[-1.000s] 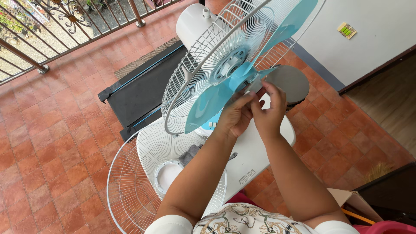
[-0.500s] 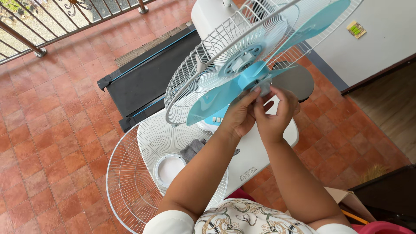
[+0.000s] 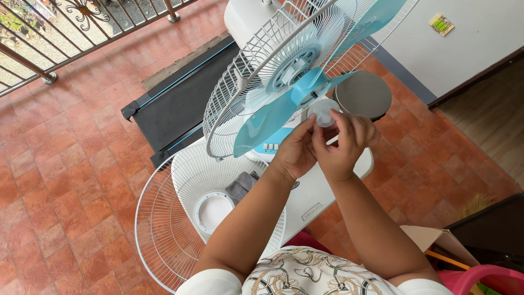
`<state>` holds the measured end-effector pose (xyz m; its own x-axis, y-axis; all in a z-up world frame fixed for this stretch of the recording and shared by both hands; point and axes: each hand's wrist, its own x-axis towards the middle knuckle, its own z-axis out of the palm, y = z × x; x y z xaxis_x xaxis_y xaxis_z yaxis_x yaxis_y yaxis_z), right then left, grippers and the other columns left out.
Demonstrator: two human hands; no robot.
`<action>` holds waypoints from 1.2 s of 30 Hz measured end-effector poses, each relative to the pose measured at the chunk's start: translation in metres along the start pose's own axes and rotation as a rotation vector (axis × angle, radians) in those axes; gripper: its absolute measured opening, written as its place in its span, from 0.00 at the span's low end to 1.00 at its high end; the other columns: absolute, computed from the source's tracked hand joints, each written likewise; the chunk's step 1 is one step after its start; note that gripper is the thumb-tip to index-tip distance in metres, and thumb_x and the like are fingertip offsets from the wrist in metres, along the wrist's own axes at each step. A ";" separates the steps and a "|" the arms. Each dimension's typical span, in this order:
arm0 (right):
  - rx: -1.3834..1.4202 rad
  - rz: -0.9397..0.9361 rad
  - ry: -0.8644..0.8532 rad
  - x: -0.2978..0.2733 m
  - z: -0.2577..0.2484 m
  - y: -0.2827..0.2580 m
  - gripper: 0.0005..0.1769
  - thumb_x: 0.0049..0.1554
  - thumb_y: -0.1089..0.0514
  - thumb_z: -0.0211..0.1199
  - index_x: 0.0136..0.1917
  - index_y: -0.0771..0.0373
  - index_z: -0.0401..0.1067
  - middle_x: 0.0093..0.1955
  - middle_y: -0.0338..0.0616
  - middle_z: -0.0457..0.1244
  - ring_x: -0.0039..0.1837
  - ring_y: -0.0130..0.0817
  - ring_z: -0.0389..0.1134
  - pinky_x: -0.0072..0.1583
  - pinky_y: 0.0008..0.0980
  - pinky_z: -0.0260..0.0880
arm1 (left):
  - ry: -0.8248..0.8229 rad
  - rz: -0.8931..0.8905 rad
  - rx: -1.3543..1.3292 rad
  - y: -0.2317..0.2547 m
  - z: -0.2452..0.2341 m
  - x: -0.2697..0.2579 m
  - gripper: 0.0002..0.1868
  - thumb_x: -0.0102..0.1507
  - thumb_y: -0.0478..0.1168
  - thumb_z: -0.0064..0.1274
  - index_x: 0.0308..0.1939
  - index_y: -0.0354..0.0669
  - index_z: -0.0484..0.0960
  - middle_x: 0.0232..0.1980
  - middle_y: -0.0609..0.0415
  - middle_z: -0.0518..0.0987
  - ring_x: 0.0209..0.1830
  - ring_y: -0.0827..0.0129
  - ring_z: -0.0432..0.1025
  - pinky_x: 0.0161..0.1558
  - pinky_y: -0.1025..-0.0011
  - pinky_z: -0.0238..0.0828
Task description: The person wipes the blue fan blades with a gray cloth, then works on the fan head, unscrewing the blade cap and removing the blades from the motor shaft. They then reattach the blades and secure the front grille back onto the fan.
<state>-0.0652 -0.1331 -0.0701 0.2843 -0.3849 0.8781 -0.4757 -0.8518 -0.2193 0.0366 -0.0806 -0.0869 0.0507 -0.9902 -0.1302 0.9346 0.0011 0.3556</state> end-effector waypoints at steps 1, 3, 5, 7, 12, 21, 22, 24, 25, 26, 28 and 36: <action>-0.005 -0.009 0.012 -0.001 -0.006 0.000 0.25 0.55 0.59 0.77 0.63 0.53 0.72 0.58 0.34 0.62 0.66 0.38 0.60 0.67 0.47 0.51 | -0.020 -0.004 0.009 -0.003 0.003 -0.003 0.29 0.71 0.54 0.49 0.66 0.34 0.73 0.62 0.43 0.78 0.68 0.55 0.70 0.65 0.59 0.70; -0.014 -0.026 0.034 -0.002 -0.017 0.000 0.26 0.55 0.59 0.78 0.63 0.53 0.72 0.58 0.36 0.63 0.66 0.38 0.61 0.67 0.46 0.52 | -0.059 -0.014 0.026 -0.009 0.009 -0.009 0.29 0.73 0.54 0.46 0.68 0.34 0.71 0.64 0.43 0.76 0.70 0.55 0.68 0.66 0.59 0.69; 0.043 0.012 0.050 -0.003 -0.030 0.000 0.31 0.54 0.61 0.79 0.66 0.59 0.66 0.62 0.40 0.62 0.67 0.42 0.59 0.69 0.47 0.54 | -0.174 -0.027 0.006 -0.014 0.019 -0.014 0.30 0.74 0.55 0.43 0.71 0.35 0.68 0.67 0.42 0.75 0.72 0.55 0.66 0.67 0.58 0.69; 0.193 0.085 0.062 -0.003 -0.040 -0.001 0.36 0.56 0.63 0.78 0.70 0.61 0.61 0.66 0.43 0.60 0.69 0.43 0.58 0.70 0.44 0.58 | -0.240 -0.039 0.003 -0.018 0.029 -0.019 0.31 0.75 0.55 0.40 0.73 0.35 0.66 0.69 0.42 0.74 0.74 0.55 0.65 0.69 0.57 0.68; 0.298 0.129 0.073 -0.005 -0.062 0.000 0.43 0.55 0.71 0.77 0.74 0.62 0.54 0.71 0.46 0.57 0.71 0.42 0.56 0.74 0.40 0.58 | -0.281 -0.061 0.034 -0.027 0.049 -0.030 0.31 0.76 0.54 0.39 0.76 0.35 0.63 0.70 0.42 0.73 0.76 0.54 0.63 0.71 0.56 0.66; 0.154 0.105 -0.002 0.009 -0.072 -0.004 0.30 0.55 0.63 0.79 0.66 0.63 0.67 0.61 0.42 0.64 0.66 0.44 0.61 0.69 0.44 0.58 | -0.199 0.000 0.072 -0.024 0.047 -0.025 0.29 0.75 0.53 0.44 0.72 0.35 0.68 0.65 0.44 0.77 0.70 0.59 0.69 0.68 0.59 0.69; 0.156 0.102 -0.018 0.010 -0.070 -0.005 0.30 0.55 0.63 0.79 0.66 0.63 0.68 0.61 0.42 0.64 0.66 0.44 0.61 0.69 0.44 0.59 | -0.189 0.009 0.075 -0.023 0.043 -0.023 0.29 0.74 0.52 0.46 0.71 0.35 0.69 0.64 0.44 0.78 0.67 0.60 0.70 0.68 0.60 0.69; 0.165 0.092 -0.052 0.013 -0.065 -0.007 0.29 0.56 0.62 0.79 0.66 0.63 0.68 0.61 0.43 0.64 0.65 0.44 0.61 0.68 0.45 0.59 | -0.166 0.033 0.079 -0.019 0.035 -0.018 0.27 0.73 0.52 0.48 0.69 0.36 0.72 0.62 0.43 0.79 0.63 0.62 0.73 0.67 0.62 0.70; 0.167 0.099 -0.073 0.014 -0.062 -0.007 0.29 0.56 0.62 0.78 0.66 0.62 0.69 0.61 0.43 0.64 0.65 0.44 0.62 0.68 0.44 0.59 | -0.147 0.035 0.076 -0.018 0.030 -0.016 0.27 0.73 0.51 0.50 0.68 0.34 0.72 0.61 0.43 0.80 0.60 0.63 0.74 0.66 0.62 0.70; 0.169 0.106 -0.094 0.014 -0.059 -0.008 0.28 0.56 0.62 0.78 0.66 0.61 0.69 0.61 0.42 0.65 0.65 0.43 0.62 0.67 0.43 0.60 | -0.127 0.038 0.072 -0.016 0.024 -0.014 0.27 0.73 0.51 0.51 0.67 0.32 0.73 0.60 0.42 0.80 0.58 0.63 0.74 0.66 0.63 0.70; 0.117 0.102 -0.121 0.014 -0.051 -0.009 0.27 0.55 0.62 0.78 0.65 0.60 0.70 0.58 0.42 0.66 0.63 0.42 0.64 0.65 0.44 0.59 | -0.091 0.058 0.072 -0.011 0.014 -0.008 0.26 0.72 0.49 0.54 0.65 0.30 0.74 0.57 0.42 0.81 0.55 0.64 0.75 0.65 0.63 0.69; 0.601 0.651 -0.271 0.007 0.000 0.001 0.21 0.58 0.61 0.71 0.63 0.63 0.69 0.57 0.38 0.68 0.59 0.29 0.68 0.63 0.33 0.69 | 0.149 0.315 0.294 0.001 -0.006 0.012 0.39 0.61 0.39 0.61 0.72 0.31 0.61 0.61 0.48 0.75 0.62 0.67 0.70 0.65 0.67 0.67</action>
<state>-0.0636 -0.1370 -0.0647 0.3334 -0.8577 0.3913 -0.1198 -0.4502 -0.8848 0.0401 -0.0921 -0.0940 0.3868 -0.9170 -0.0972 0.7270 0.2385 0.6438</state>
